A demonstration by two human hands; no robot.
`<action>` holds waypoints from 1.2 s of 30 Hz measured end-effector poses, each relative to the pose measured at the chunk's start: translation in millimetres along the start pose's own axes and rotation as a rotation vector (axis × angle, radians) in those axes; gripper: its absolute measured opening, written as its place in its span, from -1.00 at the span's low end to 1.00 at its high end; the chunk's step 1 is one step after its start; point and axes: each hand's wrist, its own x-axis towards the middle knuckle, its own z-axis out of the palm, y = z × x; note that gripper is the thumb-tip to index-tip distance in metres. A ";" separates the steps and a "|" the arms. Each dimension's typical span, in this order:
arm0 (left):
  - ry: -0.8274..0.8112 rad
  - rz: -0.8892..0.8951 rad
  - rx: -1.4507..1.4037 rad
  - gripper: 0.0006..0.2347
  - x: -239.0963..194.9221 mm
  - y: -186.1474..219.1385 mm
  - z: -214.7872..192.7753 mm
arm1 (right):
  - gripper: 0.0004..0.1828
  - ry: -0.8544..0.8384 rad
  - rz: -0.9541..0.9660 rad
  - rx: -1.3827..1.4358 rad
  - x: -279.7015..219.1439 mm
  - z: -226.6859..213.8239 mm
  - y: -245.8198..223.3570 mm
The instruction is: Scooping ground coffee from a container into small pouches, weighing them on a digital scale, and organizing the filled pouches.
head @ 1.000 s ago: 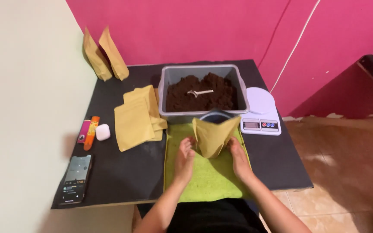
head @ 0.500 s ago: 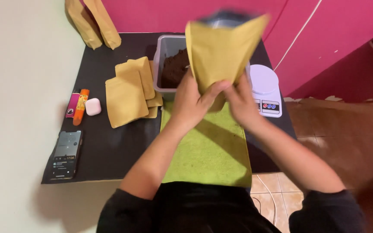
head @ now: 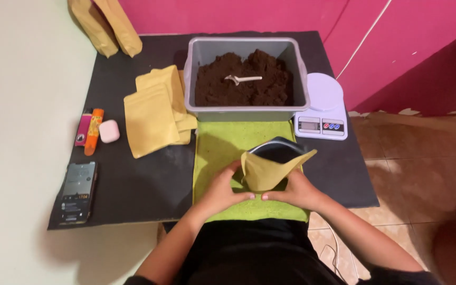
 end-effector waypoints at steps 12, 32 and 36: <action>0.222 0.438 0.327 -0.30 8.0 114.9 -68.4 | -0.44 0.195 -0.248 -0.231 27.9 -62.5 -98.9; 0.150 0.534 0.147 -0.36 3.3 56.4 -50.4 | -0.13 0.176 -0.222 -0.137 26.5 -27.1 -111.2; 0.233 0.749 0.288 -0.36 -21.1 113.1 -77.6 | -0.08 0.235 -0.518 -0.139 14.6 -58.5 -135.4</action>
